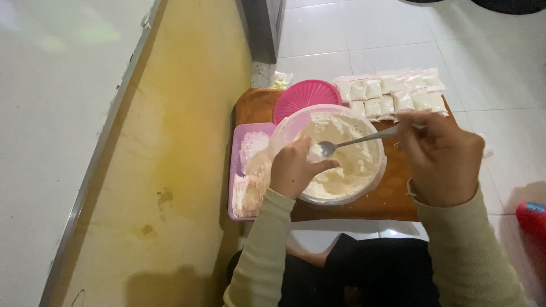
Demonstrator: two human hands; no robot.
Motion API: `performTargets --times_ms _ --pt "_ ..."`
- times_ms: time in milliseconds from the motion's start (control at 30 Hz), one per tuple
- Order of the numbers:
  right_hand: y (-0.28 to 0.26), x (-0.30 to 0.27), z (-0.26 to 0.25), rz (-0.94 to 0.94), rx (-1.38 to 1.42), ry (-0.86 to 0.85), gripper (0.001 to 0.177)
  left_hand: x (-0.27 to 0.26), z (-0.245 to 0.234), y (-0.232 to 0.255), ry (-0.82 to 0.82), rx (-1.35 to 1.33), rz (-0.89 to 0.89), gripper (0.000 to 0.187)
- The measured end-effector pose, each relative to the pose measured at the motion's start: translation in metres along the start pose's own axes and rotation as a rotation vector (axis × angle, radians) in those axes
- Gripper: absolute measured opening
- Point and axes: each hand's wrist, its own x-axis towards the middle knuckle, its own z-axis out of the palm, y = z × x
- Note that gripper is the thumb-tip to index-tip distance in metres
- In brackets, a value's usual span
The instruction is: Packaging white food powder into small plastic bags using a spoon.
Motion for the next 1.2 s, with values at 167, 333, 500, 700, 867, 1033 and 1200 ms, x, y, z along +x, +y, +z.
performTargets --times_ms 167,333,500,700,867,1033,1200 --pt "-0.026 -0.002 0.008 -0.16 -0.156 -0.077 0.017 0.001 0.003 -0.005 0.001 -0.008 0.026 0.069" --pt "-0.033 -0.008 0.016 -0.329 -0.111 -0.078 0.019 0.0 0.002 -0.004 0.012 -0.009 0.003 0.067" --pt "-0.059 -0.012 0.001 -0.385 -0.088 -0.154 0.018 -0.004 -0.006 0.0 0.099 -0.165 0.047 0.064" --pt "-0.057 -0.02 -0.02 -0.447 -0.137 -0.045 0.004 -0.007 -0.004 -0.003 0.191 -0.198 0.07 0.056" --pt "-0.046 -0.005 -0.044 -0.405 -0.226 -0.17 0.015 -0.009 -0.003 -0.004 0.259 -0.252 0.059 0.057" --pt "-0.027 -0.008 0.002 -0.267 -0.273 -0.083 0.015 -0.011 0.0 -0.008 0.31 -0.347 0.051 0.049" --pt "0.028 -0.021 0.082 -0.235 -0.379 -0.107 0.018 -0.011 0.01 -0.016 0.416 -0.356 0.059 0.05"
